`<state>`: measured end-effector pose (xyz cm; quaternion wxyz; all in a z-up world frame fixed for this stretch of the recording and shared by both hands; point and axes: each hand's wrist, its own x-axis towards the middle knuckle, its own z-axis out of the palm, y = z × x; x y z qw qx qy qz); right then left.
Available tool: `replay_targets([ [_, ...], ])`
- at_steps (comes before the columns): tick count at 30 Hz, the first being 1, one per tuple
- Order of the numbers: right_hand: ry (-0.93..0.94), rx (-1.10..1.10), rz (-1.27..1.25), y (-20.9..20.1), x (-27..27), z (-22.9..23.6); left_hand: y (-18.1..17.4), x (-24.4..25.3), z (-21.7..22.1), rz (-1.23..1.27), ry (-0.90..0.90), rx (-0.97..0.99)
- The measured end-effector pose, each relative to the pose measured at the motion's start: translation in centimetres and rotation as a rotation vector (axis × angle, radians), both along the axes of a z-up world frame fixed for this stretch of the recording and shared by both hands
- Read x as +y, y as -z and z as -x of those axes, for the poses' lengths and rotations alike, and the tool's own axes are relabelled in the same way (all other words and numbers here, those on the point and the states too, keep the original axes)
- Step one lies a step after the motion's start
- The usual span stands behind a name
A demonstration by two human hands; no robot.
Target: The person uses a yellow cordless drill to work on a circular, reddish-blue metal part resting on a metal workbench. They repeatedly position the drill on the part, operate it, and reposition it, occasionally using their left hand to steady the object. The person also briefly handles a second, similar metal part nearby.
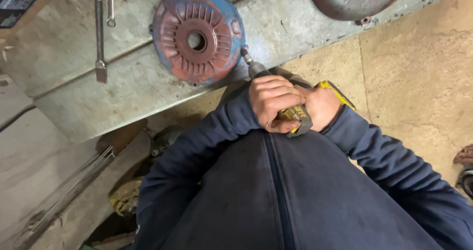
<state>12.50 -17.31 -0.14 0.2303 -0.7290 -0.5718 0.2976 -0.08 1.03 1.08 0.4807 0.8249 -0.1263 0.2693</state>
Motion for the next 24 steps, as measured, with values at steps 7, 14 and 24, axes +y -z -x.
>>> replay_targets([
  [7, -0.005, 0.033, -0.075, -0.6, 0.7, -0.4, 0.0, 0.0, -0.2, -0.020, -0.012, 0.015],
  [14, 0.015, 0.034, 0.003, -1.6, 1.3, -0.7, -0.3, 0.1, -0.4, -0.036, -0.013, 0.004],
  [24, 0.000, 0.044, 0.049, -1.2, 1.1, -0.8, -0.3, -0.2, -0.6, 0.001, -0.047, -0.014],
])
